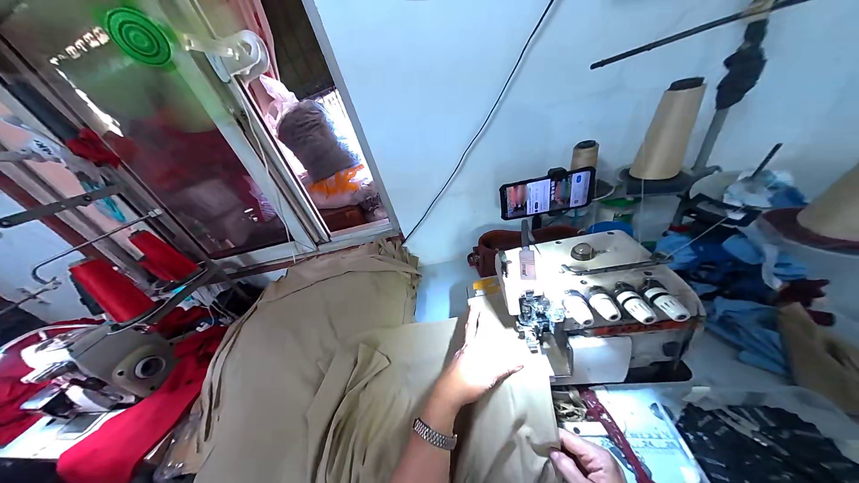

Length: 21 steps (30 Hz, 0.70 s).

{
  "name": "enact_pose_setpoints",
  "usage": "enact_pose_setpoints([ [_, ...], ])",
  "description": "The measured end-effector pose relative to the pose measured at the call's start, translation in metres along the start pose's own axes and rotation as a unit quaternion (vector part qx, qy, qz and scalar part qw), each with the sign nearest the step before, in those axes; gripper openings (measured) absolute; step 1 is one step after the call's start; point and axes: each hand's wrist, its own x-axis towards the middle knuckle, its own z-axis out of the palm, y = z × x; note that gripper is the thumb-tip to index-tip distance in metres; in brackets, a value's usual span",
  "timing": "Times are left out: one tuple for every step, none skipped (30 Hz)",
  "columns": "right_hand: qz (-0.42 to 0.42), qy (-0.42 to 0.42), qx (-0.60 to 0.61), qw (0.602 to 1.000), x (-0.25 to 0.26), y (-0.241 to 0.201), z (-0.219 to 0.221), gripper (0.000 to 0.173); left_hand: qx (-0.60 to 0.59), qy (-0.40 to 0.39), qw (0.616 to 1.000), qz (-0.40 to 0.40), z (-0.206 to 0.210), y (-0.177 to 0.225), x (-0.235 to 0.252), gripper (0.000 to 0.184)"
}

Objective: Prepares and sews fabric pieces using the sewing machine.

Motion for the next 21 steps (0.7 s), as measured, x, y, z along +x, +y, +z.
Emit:
enact_pose_setpoints([
  [-0.004,0.003,-0.002,1.0,0.001,0.0,0.001,0.018,-0.006,0.006,1.0,-0.008,-0.001,-0.001,0.0,0.096],
  [-0.013,0.009,-0.003,1.0,0.002,0.002,0.003,0.018,-0.012,0.02,1.0,-0.012,0.0,-0.004,0.0,0.093],
  [-0.021,0.018,-0.003,1.0,0.003,0.005,0.006,0.018,-0.02,0.047,0.999,-0.011,0.004,-0.007,0.0,0.091],
  [-0.028,0.027,-0.001,0.999,0.003,0.007,0.008,0.018,-0.018,0.09,0.996,-0.003,0.009,-0.01,-0.002,0.09],
  [-0.03,0.027,0.007,0.999,0.003,0.007,0.007,0.018,0.009,0.159,0.987,0.022,0.019,-0.01,-0.006,0.084],
  [-0.023,0.018,0.015,0.999,0.001,0.004,0.004,0.019,0.063,0.238,0.966,0.073,0.03,-0.007,-0.012,0.07],
  [-0.012,0.01,0.013,1.0,-0.001,-0.003,-0.003,0.022,0.132,0.31,0.929,0.15,0.042,-0.006,-0.02,0.049],
  [-0.007,0.014,-0.011,1.0,-0.002,-0.01,-0.014,0.025,0.174,0.354,0.893,0.217,0.054,-0.002,-0.029,0.03],
  [-0.009,0.031,-0.051,0.998,-0.003,-0.017,-0.029,0.026,0.178,0.36,0.875,0.271,0.068,0.003,-0.041,0.023],
  [-0.009,0.057,-0.094,0.994,-0.004,-0.023,-0.047,0.026,0.151,0.327,0.877,0.317,0.083,0.006,-0.051,0.022],
  [-0.002,0.087,-0.133,0.987,-0.005,-0.027,-0.07,0.025,0.102,0.267,0.89,0.355,0.1,0.007,-0.057,0.022],
  [0.012,0.114,-0.17,0.979,-0.006,-0.031,-0.096,0.025,0.063,0.204,0.899,0.381,0.116,0.004,-0.059,0.021],
  [0.032,0.135,-0.209,0.968,-0.007,-0.032,-0.122,0.025,0.039,0.149,0.907,0.392,0.13,0.0,-0.058,0.02],
  [0.053,0.148,-0.249,0.956,-0.007,-0.034,-0.146,0.024,0.018,0.105,0.915,0.388,0.142,-0.005,-0.054,0.019],
  [0.08,0.15,-0.287,0.943,-0.006,-0.037,-0.166,0.024,-0.008,0.069,0.927,0.368,0.15,-0.012,-0.05,0.019],
  [0.113,0.144,-0.315,0.931,-0.004,-0.041,-0.181,0.023,-0.037,0.05,0.938,0.34,0.154,-0.018,-0.044,0.019],
  [0.133,0.131,-0.337,0.923,-0.003,-0.041,-0.19,0.021,-0.064,0.05,0.945,0.317,0.157,-0.021,-0.04,0.019],
  [0.143,0.109,-0.347,0.92,-0.002,-0.04,-0.195,0.02,-0.084,0.058,0.948,0.302,0.157,-0.023,-0.036,0.02],
  [0.148,0.079,-0.346,0.923,-0.001,-0.039,-0.196,0.018,-0.094,0.064,0.95,0.29,0.157,-0.022,-0.034,0.021],
  [0.15,0.046,-0.344,0.926,0.0,-0.036,-0.194,0.016,-0.094,0.066,0.953,0.282,0.158,-0.022,-0.034,0.021],
  [0.156,0.014,-0.347,0.925,0.002,-0.032,-0.191,0.014,-0.09,0.065,0.954,0.277,0.158,-0.021,-0.034,0.021],
])
